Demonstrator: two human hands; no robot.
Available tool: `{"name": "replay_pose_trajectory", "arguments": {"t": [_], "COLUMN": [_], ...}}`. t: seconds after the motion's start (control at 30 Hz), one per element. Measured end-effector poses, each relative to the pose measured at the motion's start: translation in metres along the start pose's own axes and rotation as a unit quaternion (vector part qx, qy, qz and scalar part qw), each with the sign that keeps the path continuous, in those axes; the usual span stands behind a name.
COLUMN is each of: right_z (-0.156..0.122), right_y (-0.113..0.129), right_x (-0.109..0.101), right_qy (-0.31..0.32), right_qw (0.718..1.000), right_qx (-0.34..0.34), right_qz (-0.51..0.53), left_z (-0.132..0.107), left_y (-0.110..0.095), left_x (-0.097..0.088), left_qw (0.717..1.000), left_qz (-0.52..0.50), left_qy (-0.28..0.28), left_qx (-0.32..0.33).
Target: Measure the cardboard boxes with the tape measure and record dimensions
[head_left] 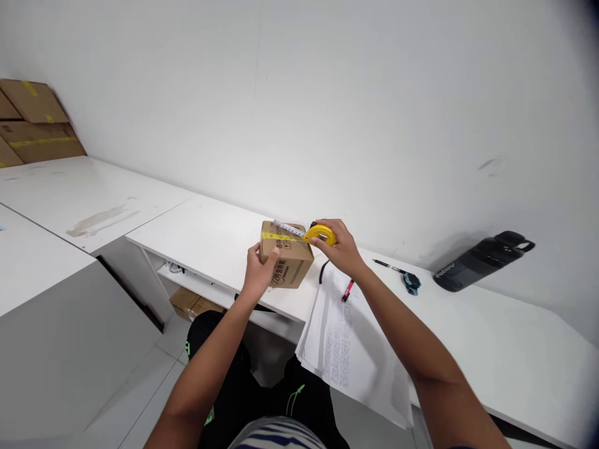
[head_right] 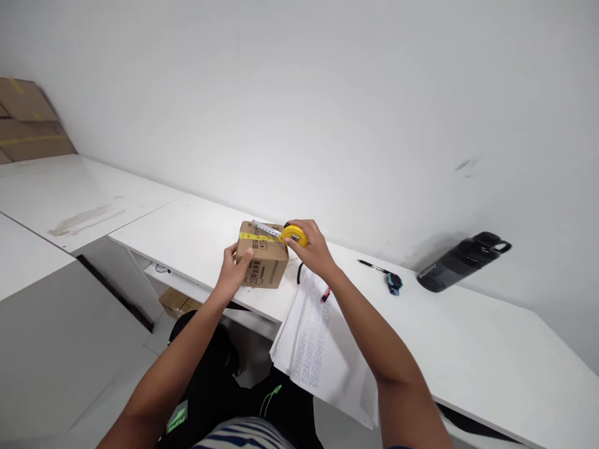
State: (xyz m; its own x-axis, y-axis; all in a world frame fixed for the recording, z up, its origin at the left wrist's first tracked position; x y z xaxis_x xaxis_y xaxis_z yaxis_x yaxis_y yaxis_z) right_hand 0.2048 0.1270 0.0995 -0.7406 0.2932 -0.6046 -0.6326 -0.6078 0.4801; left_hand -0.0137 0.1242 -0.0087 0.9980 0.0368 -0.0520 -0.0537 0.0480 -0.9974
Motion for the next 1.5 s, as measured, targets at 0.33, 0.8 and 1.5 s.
{"name": "replay_pose_trajectory", "arguments": {"t": [0.33, 0.8, 1.5], "right_z": [0.029, 0.062, -0.029], "right_y": [0.020, 0.033, -0.008], "right_x": [0.040, 0.101, -0.010], "right_qy": [0.008, 0.135, 0.124], "right_qw": [0.998, 0.990, 0.991], "right_qx": [0.039, 0.011, 0.053], "right_qz": [0.045, 0.031, -0.009], "left_z": [0.004, 0.029, 0.032], "left_y": [-0.038, -0.016, -0.015], "left_x": [-0.033, -0.016, -0.018], "left_qw": [0.993, 0.996, 0.997], "left_qz": [0.012, -0.011, 0.021], "left_qy": [-0.081, 0.009, -0.031], "left_qx": [0.087, 0.093, 0.071]}}
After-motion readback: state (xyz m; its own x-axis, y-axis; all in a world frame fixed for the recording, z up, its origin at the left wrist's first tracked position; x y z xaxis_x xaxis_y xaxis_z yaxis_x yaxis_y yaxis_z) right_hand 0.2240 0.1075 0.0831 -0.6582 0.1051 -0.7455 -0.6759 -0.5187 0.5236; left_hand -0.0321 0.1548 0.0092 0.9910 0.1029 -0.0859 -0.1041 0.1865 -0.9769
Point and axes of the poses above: each hand's wrist, its own z-axis towards the middle knuckle, its own x-axis out of the palm, y = z × x, the point moved 7 cm from there along z, towards the middle knuckle, and after that the axes turned 7 degrees about y, right-handed, at the moved point
